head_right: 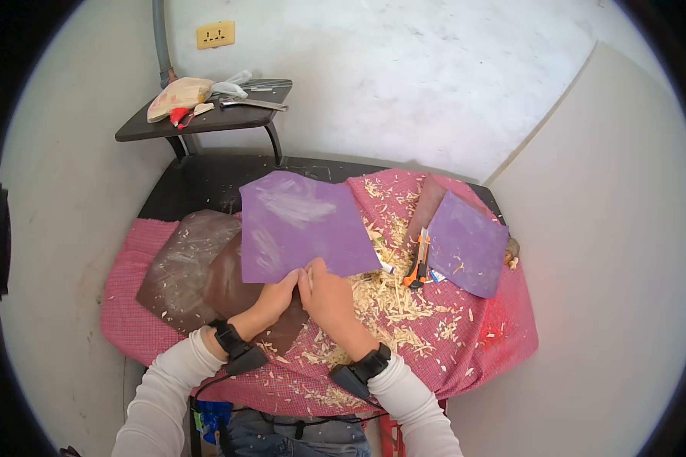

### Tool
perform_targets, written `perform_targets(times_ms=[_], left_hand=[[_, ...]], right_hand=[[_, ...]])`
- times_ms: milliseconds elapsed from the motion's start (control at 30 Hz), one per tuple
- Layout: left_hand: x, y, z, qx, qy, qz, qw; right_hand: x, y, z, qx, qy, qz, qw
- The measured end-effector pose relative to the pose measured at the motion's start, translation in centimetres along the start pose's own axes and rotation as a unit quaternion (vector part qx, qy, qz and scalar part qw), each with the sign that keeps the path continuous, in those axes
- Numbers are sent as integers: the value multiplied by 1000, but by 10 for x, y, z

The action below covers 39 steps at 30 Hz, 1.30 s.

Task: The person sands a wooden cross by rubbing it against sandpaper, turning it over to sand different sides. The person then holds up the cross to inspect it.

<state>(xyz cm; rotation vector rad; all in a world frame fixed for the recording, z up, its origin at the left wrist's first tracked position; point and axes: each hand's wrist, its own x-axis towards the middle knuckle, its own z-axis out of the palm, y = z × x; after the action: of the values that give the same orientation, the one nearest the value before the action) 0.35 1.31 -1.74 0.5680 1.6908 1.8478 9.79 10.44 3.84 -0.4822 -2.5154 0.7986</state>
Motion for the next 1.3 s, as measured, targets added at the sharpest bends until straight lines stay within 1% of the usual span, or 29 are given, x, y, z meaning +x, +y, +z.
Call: perform_targets(times_ms=[100,200,300,400,500,567,600,700,800,900,1000,1100,1200,1300], left_hand=[[-7,10,6,28,20,33,999],[-5,-1,7,15,35,42,998],[-2,-4,3,17,21,60,998],[-3,3,2,7,6,15,1000],[-9,11,7,27,23,38,999],[-11,13,10,25,28,30,999],[-11,14,10,25,32,27,999],[-4,4,5,25,28,56,998],[-5,13,2,25,11,-4,1000],[-7,6,8,41,29,55,997],[-7,5,8,28,31,54,998],[1,-3,1,21,11,51,998],[-1,-2,2,-6,15,50,999],[-8,8,9,15,24,55,998]], right_hand=[[9,18,6,-44,31,53,997],[16,36,-3,-75,87,59,992],[5,16,4,-56,56,27,996],[-1,1,6,-25,29,-4,999],[10,22,5,-52,74,28,996],[14,40,6,-59,88,30,994],[15,41,3,-61,96,30,993],[8,18,7,-81,65,8,995],[2,6,6,-66,45,-33,996],[14,28,7,-89,68,16,994],[15,32,3,-115,67,37,990],[4,11,5,-96,58,-16,994],[4,5,5,-91,40,-19,995],[14,23,-1,-97,53,39,993]])
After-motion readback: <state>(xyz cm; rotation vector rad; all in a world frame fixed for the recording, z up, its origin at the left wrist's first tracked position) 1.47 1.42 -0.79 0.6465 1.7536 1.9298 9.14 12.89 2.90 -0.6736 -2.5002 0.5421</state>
